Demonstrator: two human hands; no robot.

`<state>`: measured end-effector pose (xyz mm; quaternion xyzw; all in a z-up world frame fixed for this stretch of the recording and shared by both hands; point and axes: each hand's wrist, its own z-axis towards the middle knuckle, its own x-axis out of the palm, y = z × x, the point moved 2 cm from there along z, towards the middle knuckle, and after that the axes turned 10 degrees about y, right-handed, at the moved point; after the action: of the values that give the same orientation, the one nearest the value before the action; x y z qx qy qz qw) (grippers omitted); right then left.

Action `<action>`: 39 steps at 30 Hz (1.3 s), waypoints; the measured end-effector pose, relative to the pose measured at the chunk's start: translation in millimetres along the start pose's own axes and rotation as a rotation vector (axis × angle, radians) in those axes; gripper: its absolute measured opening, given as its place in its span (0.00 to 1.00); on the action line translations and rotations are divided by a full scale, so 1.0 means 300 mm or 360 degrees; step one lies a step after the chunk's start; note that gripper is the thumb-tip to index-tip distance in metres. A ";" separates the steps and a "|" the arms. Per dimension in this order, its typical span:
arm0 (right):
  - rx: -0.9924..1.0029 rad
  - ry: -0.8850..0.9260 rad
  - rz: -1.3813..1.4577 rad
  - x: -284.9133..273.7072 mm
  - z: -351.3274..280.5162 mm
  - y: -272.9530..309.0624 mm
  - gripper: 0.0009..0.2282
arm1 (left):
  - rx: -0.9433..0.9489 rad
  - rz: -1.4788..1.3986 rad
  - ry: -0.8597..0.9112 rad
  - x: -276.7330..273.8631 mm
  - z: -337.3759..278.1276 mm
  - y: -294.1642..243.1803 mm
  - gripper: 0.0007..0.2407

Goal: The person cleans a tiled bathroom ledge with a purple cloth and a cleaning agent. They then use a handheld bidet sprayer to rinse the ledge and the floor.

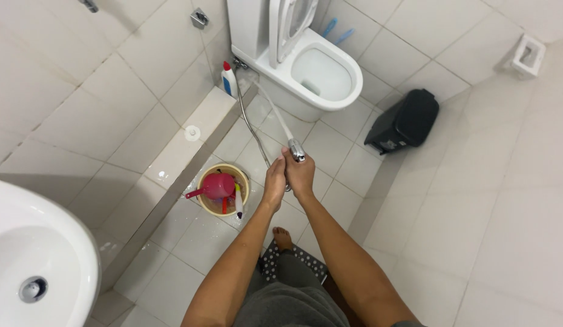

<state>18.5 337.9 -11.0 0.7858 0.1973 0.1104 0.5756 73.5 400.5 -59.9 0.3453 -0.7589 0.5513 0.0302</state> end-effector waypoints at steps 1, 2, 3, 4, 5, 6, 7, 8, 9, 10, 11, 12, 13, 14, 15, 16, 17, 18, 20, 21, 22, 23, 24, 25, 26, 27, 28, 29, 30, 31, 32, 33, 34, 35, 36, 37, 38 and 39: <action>-0.0064 -0.0010 -0.0065 0.009 0.001 0.006 0.16 | -0.0026 0.0018 -0.0029 0.015 -0.018 -0.050 0.21; -0.0129 -0.0020 -0.0128 0.016 0.004 0.012 0.17 | -0.0051 0.0037 -0.0058 0.032 -0.034 -0.100 0.21; -0.0137 -0.0003 -0.0130 0.020 -0.003 0.046 0.17 | -0.0038 0.0033 -0.0071 0.032 -0.020 -0.096 0.21; -0.0128 -0.0036 -0.0104 0.024 -0.014 0.078 0.17 | 0.0020 -0.0003 -0.0079 0.031 -0.011 -0.093 0.20; -0.0120 -0.0069 -0.0077 0.027 -0.026 0.110 0.16 | 0.0077 -0.0037 -0.0087 0.029 -0.002 -0.089 0.19; -0.0123 -0.0043 -0.0079 0.029 -0.019 0.115 0.16 | 0.0090 -0.0041 -0.0109 0.038 -0.012 -0.114 0.19; -0.0109 -0.0032 -0.0036 0.031 -0.011 0.119 0.16 | 0.0073 -0.0050 -0.0118 0.048 -0.022 -0.137 0.20; -0.0089 -0.0018 0.0005 0.032 -0.009 0.119 0.16 | 0.0053 -0.0060 -0.0132 0.057 -0.037 -0.156 0.20; -0.0087 0.0011 0.0003 0.037 -0.007 0.124 0.16 | 0.0062 -0.0066 -0.0158 0.034 -0.026 -0.128 0.20; -0.0089 0.0100 -0.0025 0.043 -0.002 0.131 0.16 | 0.0130 -0.0075 -0.0219 0.010 -0.014 -0.104 0.21; -0.0092 0.0189 -0.0053 0.050 0.003 0.138 0.16 | 0.0197 -0.0084 -0.0281 -0.014 -0.002 -0.079 0.22; -0.0094 0.0221 -0.0057 0.060 0.004 0.146 0.16 | 0.0211 -0.0091 -0.0310 -0.006 -0.028 -0.112 0.22; -0.0096 0.0292 -0.0072 0.073 0.005 0.153 0.16 | 0.0205 -0.0137 -0.0337 0.002 -0.053 -0.144 0.21; -0.0093 0.0363 -0.0089 0.080 0.004 0.157 0.15 | 0.0196 -0.0186 -0.0368 0.014 -0.082 -0.169 0.21; -0.0089 0.0397 -0.0095 0.084 -0.002 0.162 0.15 | 0.0206 -0.0196 -0.0399 0.007 -0.084 -0.159 0.21; -0.0082 0.0482 -0.0144 0.091 -0.008 0.167 0.14 | 0.0217 -0.0179 -0.0447 -0.002 -0.087 -0.149 0.21; -0.0077 0.0568 -0.0194 0.100 -0.015 0.173 0.13 | 0.0227 -0.0162 -0.0495 -0.012 -0.091 -0.140 0.22; -0.0077 0.0602 -0.0204 0.103 -0.009 0.139 0.13 | 0.0240 -0.0176 -0.0525 -0.025 -0.097 -0.134 0.22; -0.0258 0.0820 -0.0328 0.119 0.008 0.081 0.11 | 0.0306 -0.0302 -0.0643 -0.054 -0.102 -0.127 0.21; -0.0270 0.0847 -0.0336 0.129 0.007 0.087 0.11 | 0.0326 -0.0314 -0.0663 -0.065 -0.111 -0.140 0.21; -0.0325 0.0935 -0.0337 0.139 -0.009 0.086 0.11 | 0.0311 -0.0324 -0.0687 -0.076 -0.134 -0.144 0.21; -0.0379 0.1023 -0.0338 0.149 -0.025 0.085 0.10 | 0.0296 -0.0336 -0.0710 -0.087 -0.158 -0.147 0.22; -0.0383 0.1056 -0.0344 0.163 -0.042 0.108 0.10 | 0.0311 -0.0349 -0.0737 -0.103 -0.166 -0.137 0.22; -0.0331 0.1143 -0.0314 0.179 -0.060 0.129 0.10 | 0.0344 -0.0380 -0.0777 -0.120 -0.176 -0.128 0.21; -0.0269 0.1226 -0.0288 0.186 -0.085 0.148 0.10 | 0.0368 -0.0415 -0.0817 -0.129 -0.192 -0.113 0.20; -0.0262 0.1257 -0.0300 0.179 -0.101 0.117 0.10 | 0.0375 -0.0433 -0.0845 -0.135 -0.210 -0.076 0.20; -0.0333 0.1300 -0.0296 0.190 -0.099 0.099 0.10 | 0.0402 -0.0460 -0.0893 -0.156 -0.210 -0.060 0.20; -0.0404 0.1342 -0.0293 0.202 -0.098 0.082 0.10 | 0.0429 -0.0487 -0.0941 -0.177 -0.210 -0.045 0.19; -0.0424 0.1358 -0.0291 0.213 -0.095 0.089 0.10 | 0.0454 -0.0486 -0.0948 -0.174 -0.215 -0.057 0.19; -0.0427 0.1332 -0.0294 0.225 -0.088 0.094 0.10 | 0.0463 -0.0495 -0.0900 -0.170 -0.217 -0.069 0.19; -0.0408 0.1303 -0.0303 0.222 -0.098 0.084 0.10 | 0.0453 -0.0512 -0.0857 -0.158 -0.234 -0.058 0.19; -0.0407 0.1316 -0.0309 0.224 -0.110 0.072 0.10 | 0.0457 -0.0520 -0.0866 -0.143 -0.251 -0.066 0.19; -0.0373 0.1249 -0.0332 0.237 -0.111 0.064 0.10 | 0.0409 -0.0488 -0.0881 -0.140 -0.258 -0.084 0.19; -0.0338 0.1183 -0.0354 0.249 -0.111 0.055 0.10 | 0.0360 -0.0455 -0.0895 -0.136 -0.265 -0.102 0.19; -0.0338 0.1200 -0.0361 0.247 -0.119 0.047 0.10 | 0.0367 -0.0467 -0.0909 -0.141 -0.270 -0.095 0.19; -0.0444 0.1196 -0.0393 0.244 -0.128 0.042 0.10 | 0.0473 -0.0513 -0.0896 -0.145 -0.274 -0.091 0.19; -0.0559 0.1191 -0.0423 0.247 -0.130 0.037 0.10 | 0.0587 -0.0555 -0.0880 -0.157 -0.273 -0.089 0.19; -0.0568 0.1209 -0.0429 0.259 -0.132 0.043 0.10 | 0.0602 -0.0564 -0.0891 -0.187 -0.243 -0.061 0.19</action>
<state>74.8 402.7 9.4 0.5448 0.4735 0.3479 0.5983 102.1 487.7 -40.5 0.6078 -0.5511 0.5523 -0.1477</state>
